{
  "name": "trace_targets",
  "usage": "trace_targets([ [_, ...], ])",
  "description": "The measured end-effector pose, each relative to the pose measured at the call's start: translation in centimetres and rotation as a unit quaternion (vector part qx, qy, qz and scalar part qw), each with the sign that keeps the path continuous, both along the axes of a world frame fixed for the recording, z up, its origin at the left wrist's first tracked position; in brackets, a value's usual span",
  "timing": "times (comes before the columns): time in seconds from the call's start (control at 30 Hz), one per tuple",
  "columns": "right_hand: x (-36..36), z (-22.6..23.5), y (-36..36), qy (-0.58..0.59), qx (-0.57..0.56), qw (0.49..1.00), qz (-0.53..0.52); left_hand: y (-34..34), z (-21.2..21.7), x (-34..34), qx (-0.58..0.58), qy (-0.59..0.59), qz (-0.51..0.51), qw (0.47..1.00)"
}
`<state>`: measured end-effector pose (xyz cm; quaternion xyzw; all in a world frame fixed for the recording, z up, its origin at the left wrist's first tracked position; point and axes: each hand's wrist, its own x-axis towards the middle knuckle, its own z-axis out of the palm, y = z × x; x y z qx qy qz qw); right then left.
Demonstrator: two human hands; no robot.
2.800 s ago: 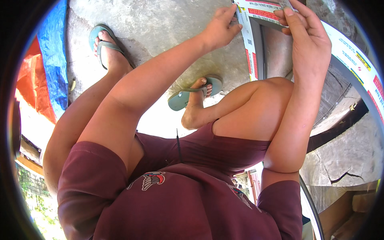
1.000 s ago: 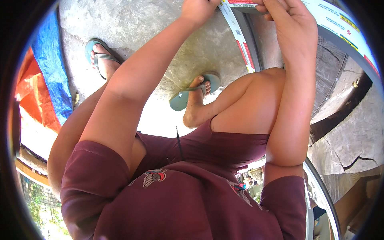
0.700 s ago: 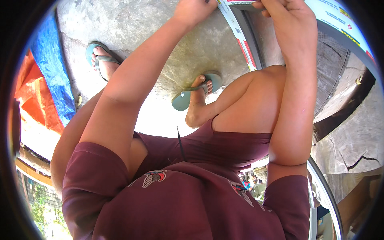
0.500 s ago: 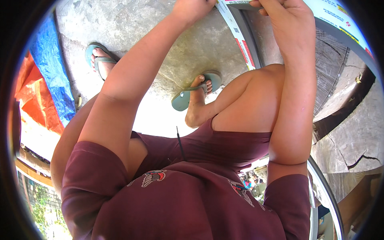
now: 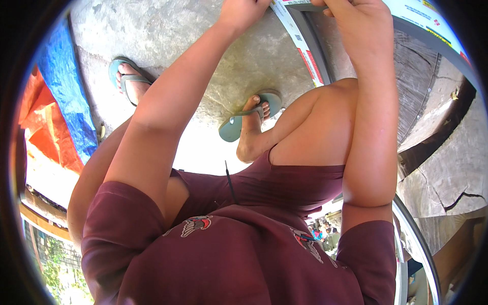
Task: The person peels protective film strips from the edges of a rectangular metal frame using both hands. The person works along the frame's perimeter, removing the film in sections and discarding the pieces.
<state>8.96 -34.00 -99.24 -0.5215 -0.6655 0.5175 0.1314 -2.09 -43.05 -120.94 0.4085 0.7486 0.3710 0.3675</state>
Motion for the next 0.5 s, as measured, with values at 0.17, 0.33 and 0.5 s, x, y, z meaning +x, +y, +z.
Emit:
trace_targets([
  [0.17, 0.2, -0.5, 0.0, -0.004, -0.002, 1.000, -0.003, -2.0, 1.5, 0.6, 0.069, -0.078, 0.029, 0.994],
  [0.33, 0.4, -1.3, 0.0, 0.024, -0.015, 1.000, -0.014, -3.4, 4.3, 1.3, 0.035, -0.158, 0.041, 0.986],
  [0.5, 0.2, -0.7, -0.1, 0.011, 0.002, 1.000, 0.019, -4.5, 4.2, 2.0, 0.068, -0.179, 0.036, 0.981],
])
